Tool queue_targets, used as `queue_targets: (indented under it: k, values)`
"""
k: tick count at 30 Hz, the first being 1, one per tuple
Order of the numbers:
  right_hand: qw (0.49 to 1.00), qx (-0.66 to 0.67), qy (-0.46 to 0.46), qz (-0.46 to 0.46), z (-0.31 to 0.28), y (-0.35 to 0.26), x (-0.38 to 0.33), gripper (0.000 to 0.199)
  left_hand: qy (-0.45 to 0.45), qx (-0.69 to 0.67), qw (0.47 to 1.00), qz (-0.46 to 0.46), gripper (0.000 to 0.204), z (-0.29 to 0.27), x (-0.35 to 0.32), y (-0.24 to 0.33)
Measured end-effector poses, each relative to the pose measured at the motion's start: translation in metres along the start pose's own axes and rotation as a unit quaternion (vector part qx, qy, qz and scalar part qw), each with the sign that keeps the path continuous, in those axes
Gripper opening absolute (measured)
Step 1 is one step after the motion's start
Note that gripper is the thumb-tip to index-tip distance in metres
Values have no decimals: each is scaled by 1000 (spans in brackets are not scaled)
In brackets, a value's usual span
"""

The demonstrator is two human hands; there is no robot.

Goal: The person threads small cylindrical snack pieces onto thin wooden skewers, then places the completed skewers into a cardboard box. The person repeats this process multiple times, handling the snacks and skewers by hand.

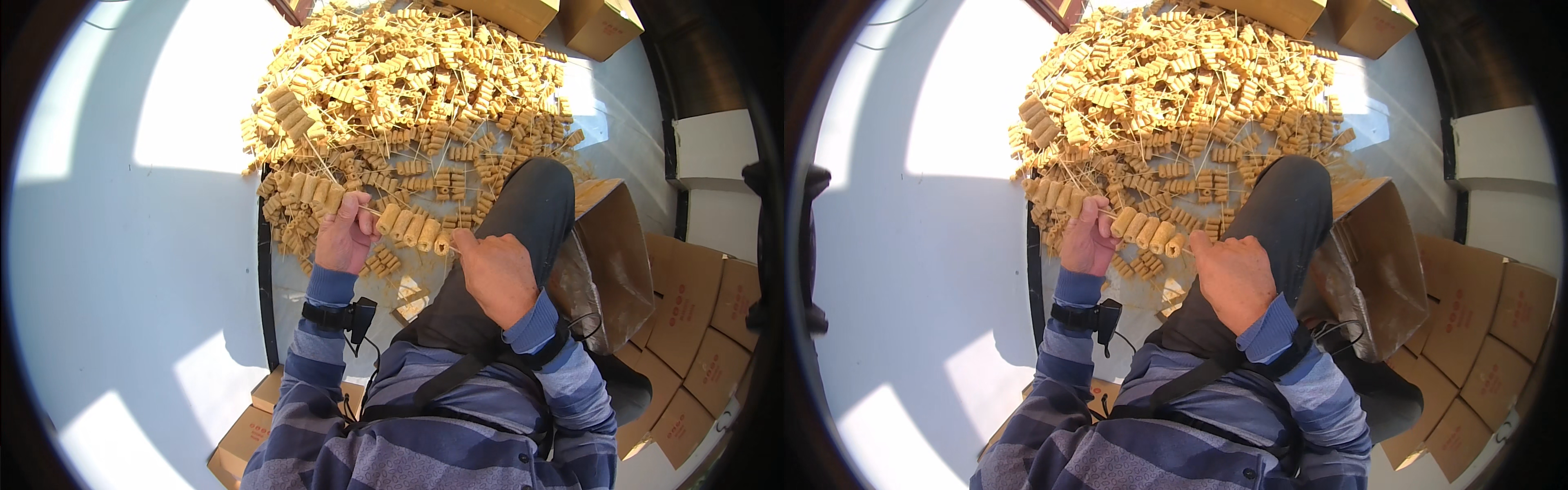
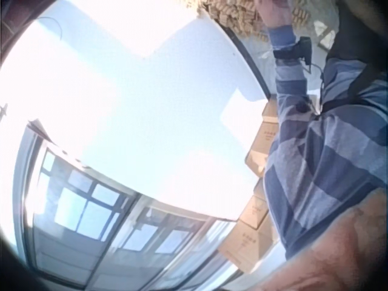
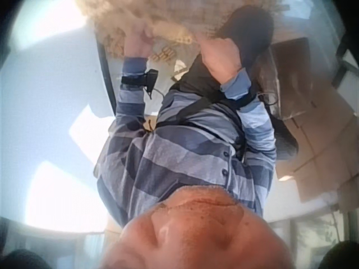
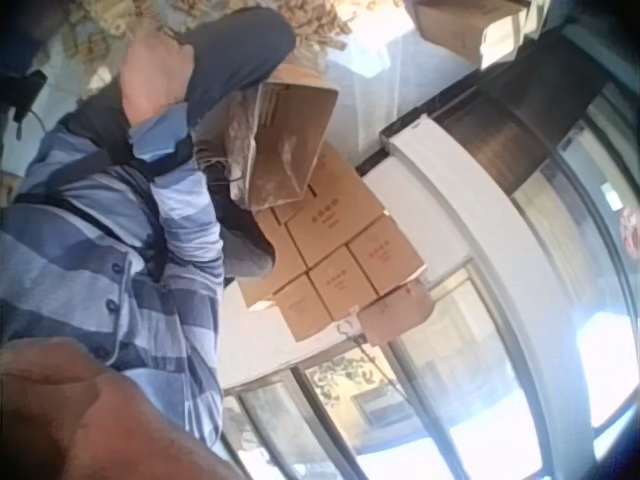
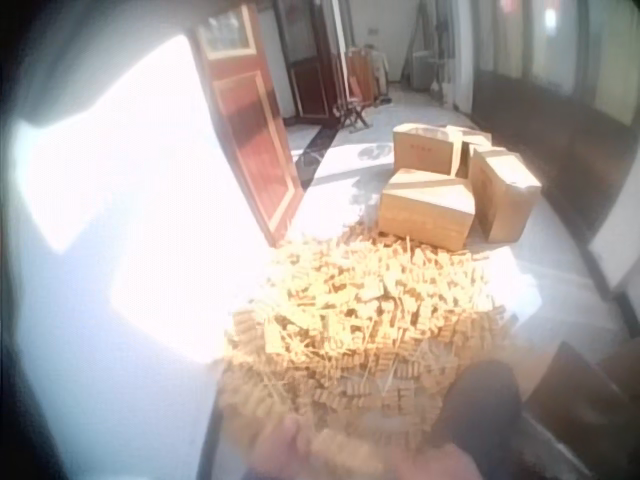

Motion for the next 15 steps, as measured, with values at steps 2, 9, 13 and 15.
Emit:
queue_targets:
  k: [2, 9, 13, 15]
  values:
    - [991, 120, 8, 61, -9, 7, -11, 19, -7, 25, 1000, 6, 29, 3, 1, 2]
    - [724, 685, 6, 82, -25, 16, 14, 52, -230, 87, 964, -97, 29, 62, -44, -18]
    - [690, 720, -76, 17, -22, 8, 17, 49, -312, 80, 936, -142, 29, 92, -64, -31]
    - [649, 752, -115, 21, -22, 7, 12, 47, -331, 145, 924, -123, 33, 96, -64, -32]
Point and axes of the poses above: each hand's wrist, its own x-axis towards the middle knuckle, its own z-axis out of the palm, y = z × x, the point moved 1 cm from there along x, towards the middle knuckle, and after that the axes turned 12 degrees about x, right-handed, at the moved point
